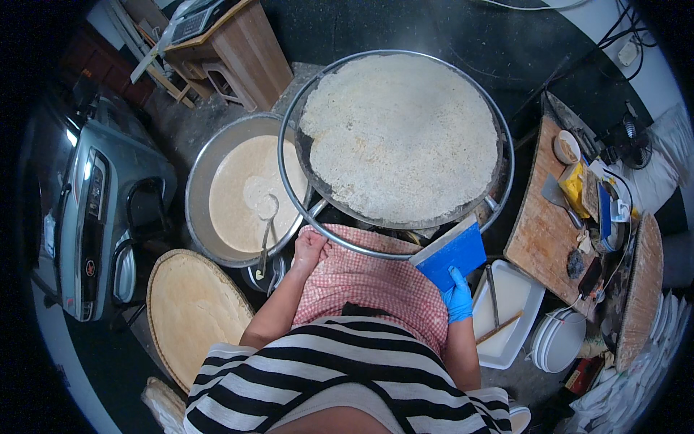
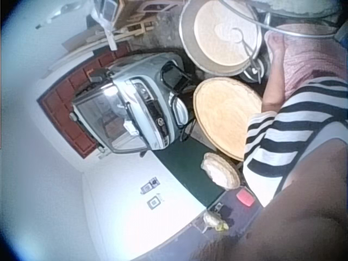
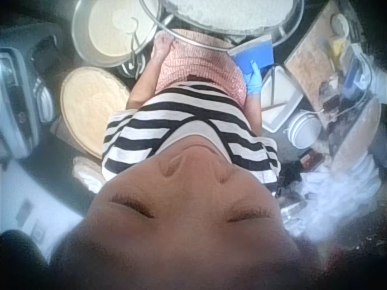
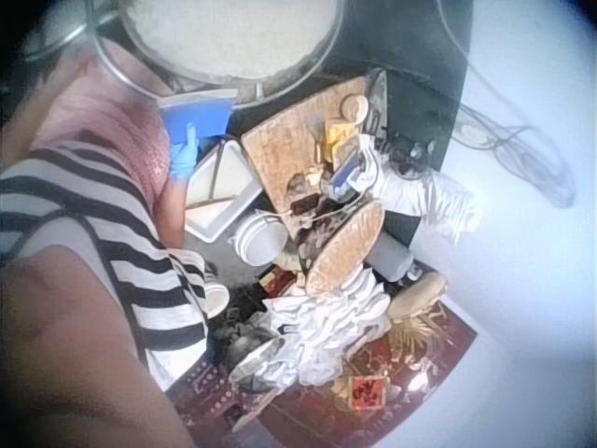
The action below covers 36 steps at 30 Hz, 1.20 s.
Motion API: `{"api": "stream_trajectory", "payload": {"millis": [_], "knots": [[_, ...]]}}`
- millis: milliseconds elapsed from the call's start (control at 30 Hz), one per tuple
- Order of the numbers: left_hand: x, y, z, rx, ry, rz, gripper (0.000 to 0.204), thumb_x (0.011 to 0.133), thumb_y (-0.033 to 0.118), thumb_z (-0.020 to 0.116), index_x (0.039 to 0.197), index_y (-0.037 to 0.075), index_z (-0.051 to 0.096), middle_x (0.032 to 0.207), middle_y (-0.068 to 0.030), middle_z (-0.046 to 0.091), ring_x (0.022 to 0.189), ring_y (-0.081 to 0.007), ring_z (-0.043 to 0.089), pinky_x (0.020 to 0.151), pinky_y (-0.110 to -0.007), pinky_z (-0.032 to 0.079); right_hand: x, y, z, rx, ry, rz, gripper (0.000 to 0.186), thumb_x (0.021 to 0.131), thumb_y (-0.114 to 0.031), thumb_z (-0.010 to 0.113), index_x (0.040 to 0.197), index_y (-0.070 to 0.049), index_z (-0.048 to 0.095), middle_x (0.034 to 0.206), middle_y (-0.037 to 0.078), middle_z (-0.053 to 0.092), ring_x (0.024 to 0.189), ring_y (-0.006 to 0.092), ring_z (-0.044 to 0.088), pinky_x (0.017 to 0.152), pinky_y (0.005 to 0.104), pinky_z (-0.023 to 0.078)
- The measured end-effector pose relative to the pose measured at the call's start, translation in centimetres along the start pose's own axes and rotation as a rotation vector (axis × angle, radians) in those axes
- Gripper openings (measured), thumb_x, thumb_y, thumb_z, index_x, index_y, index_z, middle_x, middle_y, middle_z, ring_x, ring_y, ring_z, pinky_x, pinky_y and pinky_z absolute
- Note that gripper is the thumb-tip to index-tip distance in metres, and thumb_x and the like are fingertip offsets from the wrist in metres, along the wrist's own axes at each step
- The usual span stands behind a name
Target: The person ladles batter onto a hot griddle, spreads it into a thin circle, cooks it, then lifts and folds the crepe before placing it on a stack. The cycle repeats with additional batter scoops and spreading motions.
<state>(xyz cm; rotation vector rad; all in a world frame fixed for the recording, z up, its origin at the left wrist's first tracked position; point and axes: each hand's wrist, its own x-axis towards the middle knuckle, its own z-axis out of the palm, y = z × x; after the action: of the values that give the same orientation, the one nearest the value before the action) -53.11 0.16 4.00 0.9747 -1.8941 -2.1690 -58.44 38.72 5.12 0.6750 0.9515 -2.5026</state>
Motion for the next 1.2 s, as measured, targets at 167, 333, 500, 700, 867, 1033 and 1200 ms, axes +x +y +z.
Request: {"api": "stream_trajectory", "payload": {"millis": [167,333,500,700,867,1033,1200], "knots": [[0.0,0.0,0.0,0.011,-0.007,-0.002,0.015,0.084,0.01,0.06,0.074,0.003,0.05,0.061,-0.0078,0.06,0.04,-0.0094,0.05,0.036,-0.02,0.038,0.0,-0.1,-0.1,0.027,-0.046,-0.002,0.048,0.079,-0.007,0.062,0.124,-0.002,0.043,0.117,0.014,0.054,0.106,0.0303,0.053,0.095,0.0443,0.041],[-0.2,0.2,0.1,-0.011,-0.007,-0.009,0.016,0.085,0.012,0.06,0.074,0.003,0.051,0.061,-0.0071,0.06,0.04,-0.0089,0.05,0.036,-0.019,0.038,-0.7,-0.1,1.3,-0.064,-0.035,-0.017,0.042,0.08,-0.004,0.06,0.12,-0.001,0.048,0.115,0.012,0.055,0.103,0.027,0.055,0.093,0.041,0.043],[-0.2,0.3,0.1,0.005,-0.006,0.004,0.015,0.083,0.009,0.06,0.074,0.002,0.05,0.061,-0.009,0.06,0.04,-0.01,0.05,0.035,-0.02,0.04,-2.6,-3.6,6.2,-0.372,-0.063,-0.119,0.038,0.078,-0.002,0.059,0.116,0.0,0.052,0.112,0.01,0.058,0.099,0.022,0.056,0.088,0.0341,0.045],[0.2,0.0,0.0,-0.07,-0.007,-0.046,0.015,0.082,0.005,0.061,0.073,0.002,0.049,0.061,-0.0105,0.059,0.039,-0.0114,0.049,0.034,-0.022,0.041,-0.6,-11.2,13.5,-1.314,0.033,-0.512,0.037,0.076,-0.004,0.061,0.112,0.001,0.054,0.103,0.013,0.062,0.092,0.0223,0.059,0.083,0.0322,0.046],[0.4,-0.3,0.0,-0.048,-0.013,-0.003,0.015,0.082,0.004,0.06,0.073,0.002,0.048,0.06,-0.0105,0.059,0.039,-0.0118,0.049,0.034,-0.022,0.041,5.3,-12.0,17.5,-1.975,-0.043,-0.951,0.044,0.07,0.006,0.051,0.112,-0.005,0.056,0.106,0.021,0.057,0.099,0.0387,0.053,0.089,0.0408,0.042],[0.2,-0.3,0.0,-0.03,0.001,0.0,0.015,0.082,0.004,0.06,0.073,0.002,0.048,0.06,-0.0106,0.059,0.039,-0.0117,0.049,0.034,-0.022,0.041,8.1,-4.9,19.9,-2.252,-0.124,-0.918,0.044,0.069,0.006,0.048,0.112,-0.003,0.054,0.108,0.021,0.056,0.095,0.0375,0.054,0.086,0.0424,0.042],[0.3,-0.3,-0.1,-0.053,-0.019,-0.004,0.014,0.082,0.004,0.061,0.075,0.001,0.049,0.06,-0.0105,0.059,0.039,-0.0117,0.049,0.035,-0.022,0.041,5.1,-1.8,19.5,-2.223,-0.439,-1.087,0.037,0.075,0.002,0.049,0.111,0.0,0.05,0.101,0.022,0.056,0.088,0.0357,0.055,0.079,0.0412,0.046]]}}
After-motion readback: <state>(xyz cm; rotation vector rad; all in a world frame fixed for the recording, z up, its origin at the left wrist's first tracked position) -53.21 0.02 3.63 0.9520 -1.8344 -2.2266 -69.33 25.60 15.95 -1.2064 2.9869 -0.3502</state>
